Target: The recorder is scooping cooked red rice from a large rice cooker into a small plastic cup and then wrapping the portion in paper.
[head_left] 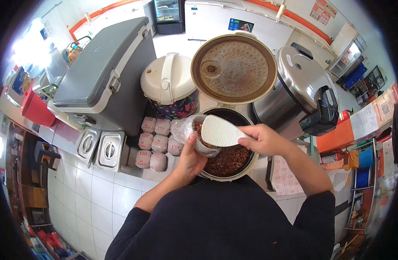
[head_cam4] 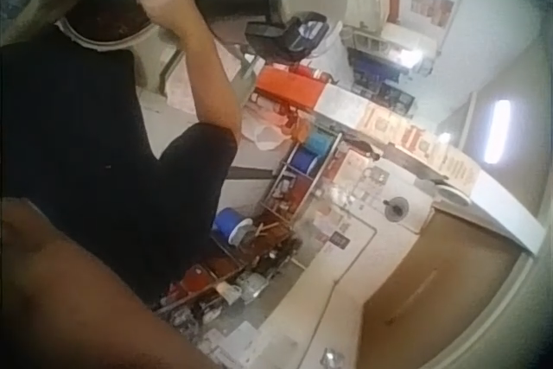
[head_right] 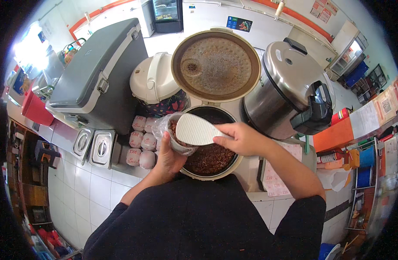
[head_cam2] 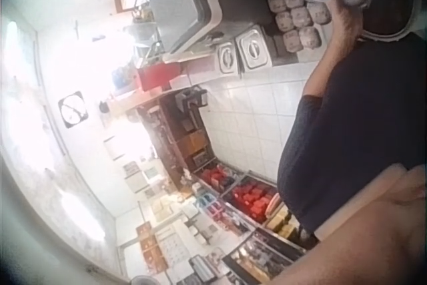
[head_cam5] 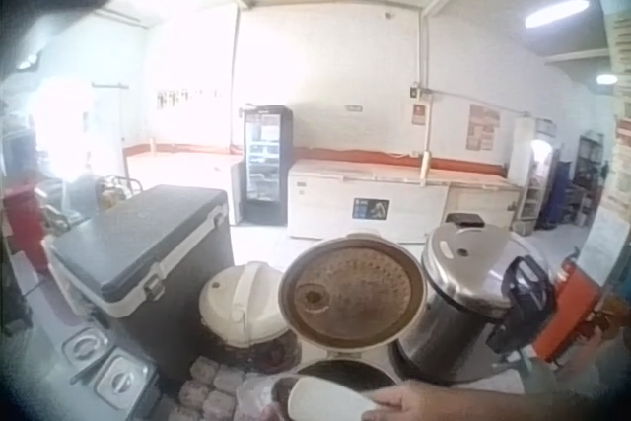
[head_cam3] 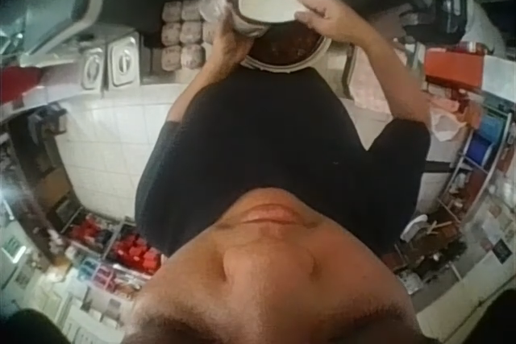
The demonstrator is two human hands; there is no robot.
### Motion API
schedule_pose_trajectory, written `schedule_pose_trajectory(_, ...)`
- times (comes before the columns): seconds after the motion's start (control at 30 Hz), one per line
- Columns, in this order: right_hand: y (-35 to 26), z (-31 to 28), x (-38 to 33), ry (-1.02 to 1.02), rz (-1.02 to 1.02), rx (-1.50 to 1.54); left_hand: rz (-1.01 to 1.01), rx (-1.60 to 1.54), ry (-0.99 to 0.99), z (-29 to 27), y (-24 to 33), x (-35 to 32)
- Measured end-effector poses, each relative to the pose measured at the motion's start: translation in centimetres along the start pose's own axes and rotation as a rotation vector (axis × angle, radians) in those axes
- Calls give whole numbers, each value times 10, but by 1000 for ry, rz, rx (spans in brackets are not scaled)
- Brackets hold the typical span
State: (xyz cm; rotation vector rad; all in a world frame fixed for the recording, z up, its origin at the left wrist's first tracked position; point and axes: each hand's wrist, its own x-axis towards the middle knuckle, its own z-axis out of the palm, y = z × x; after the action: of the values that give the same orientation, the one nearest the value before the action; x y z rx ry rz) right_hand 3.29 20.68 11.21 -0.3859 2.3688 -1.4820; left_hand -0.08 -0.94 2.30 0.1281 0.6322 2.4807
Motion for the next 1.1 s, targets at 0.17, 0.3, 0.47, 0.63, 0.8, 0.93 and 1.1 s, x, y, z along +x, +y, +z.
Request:
schedule_pose_trajectory(0.17, 12, 23, 7, 83, -86, -494, -132, -32, 28, -2, 0, -5)
schedule_pose_trajectory(0.3, 11, 35, 12, 112, -19, -659, -107, 332, 53, 0, -1, -8)
schedule_pose_trajectory(0.47, 0, 27, 15, 79, -41, -595, -150, 220, 53, -6, 4, -8)
schedule_pose_trajectory(0.63, -17, -28, 19, 59, -79, -436, -5, 100, 114, 11, 19, -17)
schedule_pose_trajectory(0.8, 15, -10, 28, -41, 204, -905, 33, 107, 109, -2, 40, -21)
schedule_pose_trajectory(0.93, 61, 33, 47, -242, 207, -1070, 30, 67, 121, -5, 45, -25)
schedule_pose_trajectory(1.1, 67, 50, 58, -354, 183, -700, 31, 64, 138, -14, 43, -29)
